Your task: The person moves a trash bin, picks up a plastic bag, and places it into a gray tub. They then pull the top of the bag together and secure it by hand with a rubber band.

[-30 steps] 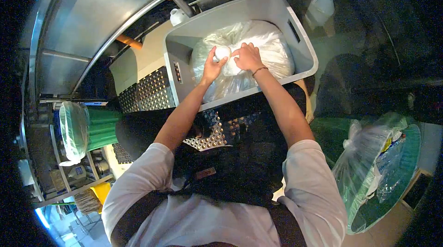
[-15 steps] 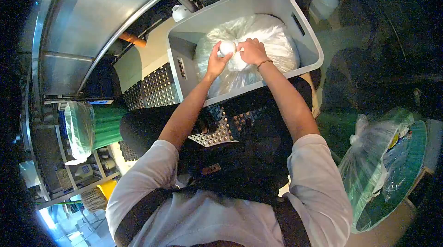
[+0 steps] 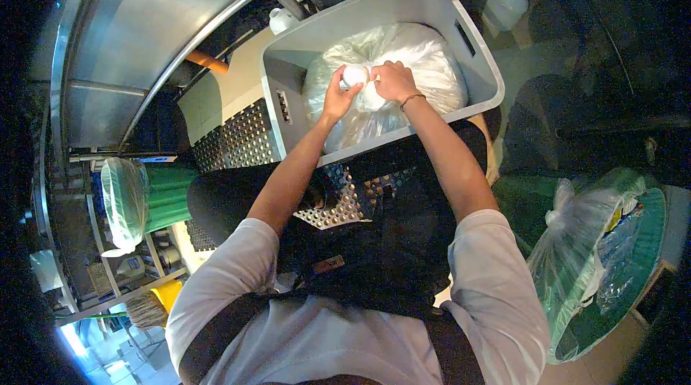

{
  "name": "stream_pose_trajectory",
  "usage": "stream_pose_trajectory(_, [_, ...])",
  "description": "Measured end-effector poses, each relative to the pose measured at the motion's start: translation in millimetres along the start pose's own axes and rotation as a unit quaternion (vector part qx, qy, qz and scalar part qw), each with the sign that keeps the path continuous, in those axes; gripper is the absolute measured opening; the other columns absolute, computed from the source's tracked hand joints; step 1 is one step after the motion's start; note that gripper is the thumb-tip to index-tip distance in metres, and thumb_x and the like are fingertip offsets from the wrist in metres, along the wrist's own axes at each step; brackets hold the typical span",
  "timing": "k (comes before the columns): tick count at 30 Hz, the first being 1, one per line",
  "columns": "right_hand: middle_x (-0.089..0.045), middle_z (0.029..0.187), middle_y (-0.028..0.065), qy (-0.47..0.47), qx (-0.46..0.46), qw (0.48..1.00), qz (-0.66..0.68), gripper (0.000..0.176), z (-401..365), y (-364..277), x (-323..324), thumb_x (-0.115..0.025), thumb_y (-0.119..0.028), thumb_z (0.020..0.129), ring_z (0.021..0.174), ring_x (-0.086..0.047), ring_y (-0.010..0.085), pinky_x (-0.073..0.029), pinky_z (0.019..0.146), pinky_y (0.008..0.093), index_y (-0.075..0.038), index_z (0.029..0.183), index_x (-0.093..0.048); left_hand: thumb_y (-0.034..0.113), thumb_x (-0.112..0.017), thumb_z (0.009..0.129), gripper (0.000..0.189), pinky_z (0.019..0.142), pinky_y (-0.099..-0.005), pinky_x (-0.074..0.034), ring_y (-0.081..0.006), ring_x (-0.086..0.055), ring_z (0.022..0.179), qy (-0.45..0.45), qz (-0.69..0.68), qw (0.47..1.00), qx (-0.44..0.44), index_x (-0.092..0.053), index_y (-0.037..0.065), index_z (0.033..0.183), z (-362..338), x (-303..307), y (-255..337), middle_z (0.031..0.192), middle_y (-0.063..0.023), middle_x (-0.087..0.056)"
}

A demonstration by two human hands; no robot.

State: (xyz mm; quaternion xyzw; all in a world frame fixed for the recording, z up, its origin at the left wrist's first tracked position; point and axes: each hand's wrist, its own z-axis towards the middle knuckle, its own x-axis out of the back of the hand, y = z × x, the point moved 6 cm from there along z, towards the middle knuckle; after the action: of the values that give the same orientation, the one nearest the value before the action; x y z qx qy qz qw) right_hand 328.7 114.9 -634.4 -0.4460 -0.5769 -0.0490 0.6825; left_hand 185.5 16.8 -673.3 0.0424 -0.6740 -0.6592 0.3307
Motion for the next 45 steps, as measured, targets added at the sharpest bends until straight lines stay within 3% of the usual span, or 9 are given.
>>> stream_pose_trajectory(3, [-0.061, 0.107, 0.012, 0.023, -0.002, 0.999, 0.025, 0.021, -0.5, -0.1, 6.4, -0.063, -0.021, 0.08, 0.102, -0.057, 0.0339, -0.046, 0.088, 0.0436, -0.019, 0.101, -0.064, 0.019, -0.073, 0.084, 0.071, 0.093, -0.0345, -0.047, -0.0255, -0.051, 0.119, -0.02, 0.004, 1.0, 0.006, -0.035, -0.002, 0.141, 0.7, -0.9, 0.9, 0.132, -0.0208, -0.049])
stream_pose_trajectory(6, [-0.062, 0.107, 0.0135, 0.055, -0.027, 0.996, 0.061, 0.027, -0.4, -0.2, 12.8, -0.063, -0.02, 0.081, 0.1, -0.058, 0.0351, -0.047, 0.086, 0.0437, -0.016, 0.107, -0.061, 0.021, -0.071, 0.085, 0.071, 0.1, -0.0359, -0.042, -0.027, -0.05, 0.121, -0.008, 0.055, 0.998, -0.015, -0.034, -0.003, 0.141, 0.2, 0.8, 5.3, 0.134, -0.0222, -0.048])
stream_pose_trajectory(9, [-0.065, 0.105, 0.0147, 0.041, -0.042, 0.997, 0.049, 0.029, 0.5, 1.8, 10.6, -0.062, -0.02, 0.081, 0.101, -0.059, 0.0359, -0.048, 0.086, 0.0441, -0.012, 0.109, -0.059, 0.022, -0.073, 0.083, 0.071, 0.098, -0.0384, -0.044, -0.0332, -0.051, 0.118, 0.004, 0.02, 1.0, -0.017, -0.037, 0.0, 0.14, -1.1, 0.7, 5.4, 0.127, -0.0234, -0.05])
stream_pose_trajectory(12, [-0.067, 0.102, 0.0152, 0.019, -0.04, 0.999, 0.025, 0.029, 0.4, -1.1, 11.5, -0.061, -0.02, 0.081, 0.103, -0.059, 0.0362, -0.048, 0.087, 0.0449, -0.01, 0.109, -0.059, 0.023, -0.073, 0.083, 0.071, 0.098, -0.0387, -0.044, -0.0334, -0.051, 0.119, 0.002, 0.049, 0.998, -0.047, -0.037, 0.0, 0.14, 0.1, 1.8, 6.8, 0.128, -0.0237, -0.05])
stream_pose_trajectory(25, [-0.067, 0.104, 0.0148, 0.015, -0.04, 0.998, 0.037, 0.032, 1.1, 0.8, 7.4, -0.058, -0.02, 0.08, 0.104, -0.059, 0.0368, -0.048, 0.087, 0.045, -0.01, 0.111, -0.059, 0.022, -0.074, 0.081, 0.07, 0.101, -0.0408, -0.041, -0.0348, -0.05, 0.12, 0.005, 0.029, 0.999, -0.028, -0.039, 0.001, 0.139, 0.1, 1.6, -3.2, 0.13, -0.0238, -0.05])
stream_pose_trajectory(27, [-0.067, 0.105, 0.0149, 0.018, -0.037, 0.999, 0.032, 0.033, 2.4, 1.9, 6.3, -0.058, -0.02, 0.08, 0.104, -0.058, 0.037, -0.048, 0.087, 0.045, -0.01, 0.111, -0.059, 0.017, -0.071, 0.086, 0.07, 0.092, -0.0339, -0.049, -0.0242, -0.051, 0.121, -0.018, 0.049, 0.998, -0.023, -0.033, -0.003, 0.141, 2.3, -0.7, -6.2, 0.138, -0.0191, -0.045])
stream_pose_trajectory(32, [-0.067, 0.103, 0.0157, 0.033, -0.038, 0.998, 0.025, 0.031, 0.2, 1.0, 7.7, -0.058, -0.021, 0.08, 0.102, -0.06, 0.037, -0.049, 0.086, 0.0456, -0.01, 0.109, -0.06, 0.016, -0.071, 0.085, 0.072, 0.085, -0.0303, -0.051, -0.0219, -0.054, 0.115, -0.031, 0.02, 0.999, -0.016, -0.032, -0.002, 0.143, 2.5, -2.9, -7.0, 0.135, -0.018, -0.048])
stream_pose_trajectory(34, [-0.067, 0.103, 0.0158, 0.029, -0.04, 0.998, 0.031, 0.032, 0.4, 1.0, 8.0, -0.058, -0.021, 0.08, 0.101, -0.06, 0.0371, -0.049, 0.086, 0.0459, -0.01, 0.109, -0.06, 0.016, -0.071, 0.085, 0.071, 0.082, -0.0289, -0.051, -0.021, -0.055, 0.113, -0.012, 0.034, 0.998, -0.056, -0.033, -0.001, 0.142, 2.1, -1.2, -2.3, 0.134, -0.0175, -0.049])
stream_pose_trajectory(45, [-0.067, 0.106, 0.0168, 0.016, -0.042, 0.999, 0.024, 0.035, 0.6, 1.3, 7.0, -0.058, -0.02, 0.079, 0.103, -0.06, 0.0362, -0.049, 0.086, 0.0458, -0.009, 0.113, -0.059, 0.016, -0.071, 0.085, 0.068, 0.079, -0.0276, -0.051, -0.018, -0.056, 0.108, -0.012, 0.045, 0.998, -0.045, -0.035, 0.0, 0.142, 4.6, -1.4, -10.9, 0.133, -0.0153, -0.049])
